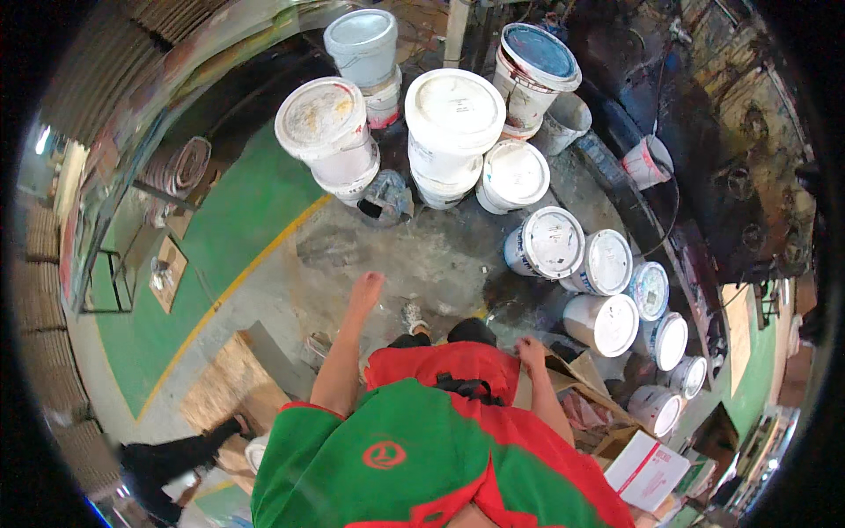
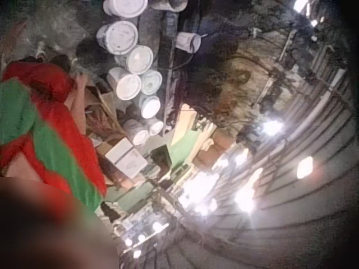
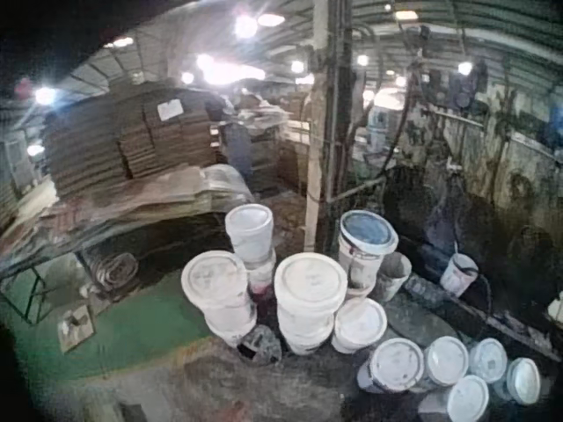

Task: The person repeatedly picks up white paint buckets by their lids, carries them short distances across a green factory floor, and places them down. Another worker is visible nearby handling similar buckets. The person also moves a cardboard box and walks between stacks of materials.

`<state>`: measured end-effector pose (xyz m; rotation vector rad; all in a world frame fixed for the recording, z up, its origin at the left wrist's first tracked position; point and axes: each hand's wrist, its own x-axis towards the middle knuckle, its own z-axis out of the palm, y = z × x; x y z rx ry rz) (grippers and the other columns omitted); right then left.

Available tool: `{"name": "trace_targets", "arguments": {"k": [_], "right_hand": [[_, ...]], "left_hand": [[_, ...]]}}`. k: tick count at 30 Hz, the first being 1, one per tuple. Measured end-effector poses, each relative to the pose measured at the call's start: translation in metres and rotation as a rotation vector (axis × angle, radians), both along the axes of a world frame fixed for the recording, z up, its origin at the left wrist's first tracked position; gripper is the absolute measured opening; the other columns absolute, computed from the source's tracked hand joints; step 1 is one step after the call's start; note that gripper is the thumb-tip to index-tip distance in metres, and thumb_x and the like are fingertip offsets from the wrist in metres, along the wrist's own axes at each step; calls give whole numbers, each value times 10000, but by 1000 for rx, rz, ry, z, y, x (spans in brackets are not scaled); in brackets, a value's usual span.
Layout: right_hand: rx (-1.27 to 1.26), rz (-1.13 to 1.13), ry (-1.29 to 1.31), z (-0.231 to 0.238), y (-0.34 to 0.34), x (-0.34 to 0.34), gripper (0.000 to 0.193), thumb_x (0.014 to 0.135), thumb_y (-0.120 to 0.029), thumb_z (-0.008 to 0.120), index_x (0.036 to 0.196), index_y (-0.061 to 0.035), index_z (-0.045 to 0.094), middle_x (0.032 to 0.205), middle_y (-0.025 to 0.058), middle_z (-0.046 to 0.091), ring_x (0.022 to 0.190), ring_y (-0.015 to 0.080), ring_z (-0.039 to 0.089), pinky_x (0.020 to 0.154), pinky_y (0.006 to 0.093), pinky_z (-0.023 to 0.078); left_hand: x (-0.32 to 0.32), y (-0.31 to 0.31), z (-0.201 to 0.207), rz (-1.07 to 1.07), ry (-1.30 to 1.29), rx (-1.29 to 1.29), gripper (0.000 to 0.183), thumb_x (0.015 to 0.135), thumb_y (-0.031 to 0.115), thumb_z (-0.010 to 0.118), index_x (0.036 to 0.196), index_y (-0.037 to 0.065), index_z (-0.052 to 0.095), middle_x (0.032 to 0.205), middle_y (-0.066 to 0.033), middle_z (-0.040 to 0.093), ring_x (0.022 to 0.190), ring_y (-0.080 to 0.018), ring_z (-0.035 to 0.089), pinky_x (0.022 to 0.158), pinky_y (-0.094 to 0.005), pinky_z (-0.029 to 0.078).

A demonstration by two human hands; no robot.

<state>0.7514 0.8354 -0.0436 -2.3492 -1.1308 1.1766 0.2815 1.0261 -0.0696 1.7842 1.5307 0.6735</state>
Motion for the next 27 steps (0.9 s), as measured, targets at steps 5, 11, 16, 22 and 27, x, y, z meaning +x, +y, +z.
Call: {"name": "trace_targets", "arguments": {"k": [5, 11, 16, 22, 27], "right_hand": [[335, -9, 30, 45, 173, -33, 220, 814, -185, 609, 913, 10, 639, 714, 111, 644, 632, 171, 615, 574, 308, 468], [815, 392, -279, 108, 419, -43, 355, 744, -156, 690, 1066, -50, 584, 1060, 143, 586, 1012, 290, 551, 847, 389, 440], [930, 1192, -466, 117, 586, -35, 379, 736, -140, 656, 1090, -49, 554, 1125, 116, 542, 1081, 282, 496, 909, 399, 407], [593, 1673, -309, 141, 658, -51, 281, 736, -145, 618, 968, 1, 558, 1015, 150, 573, 989, 297, 554, 874, 410, 445], [509, 1584, 38, 263, 786, -73, 402, 711, -320, 701, 914, 8, 588, 917, 206, 612, 827, 345, 594, 749, 432, 460]], "left_hand": [[68, 127, 97, 315, -449, -437, 388, 858, 315, 612, 1101, 16, 568, 974, -112, 642, 795, -213, 629, 718, -339, 482], [140, 271, 127, 199, -137, -67, 509, 822, 332, 654, 1171, -12, 516, 1127, -157, 562, 918, -254, 594, 799, -349, 472], [169, 347, 115, 276, -8, -193, 550, 815, 356, 650, 1185, -25, 505, 1164, -213, 533, 967, -320, 571, 846, -370, 454], [153, 353, 124, 507, -203, -514, 481, 858, 364, 619, 1150, -9, 539, 1031, -113, 601, 924, -190, 599, 740, -305, 481], [144, 352, 123, 720, -531, -597, 437, 900, 380, 560, 1138, 13, 547, 1022, -64, 602, 891, -155, 599, 697, -285, 477]]}}
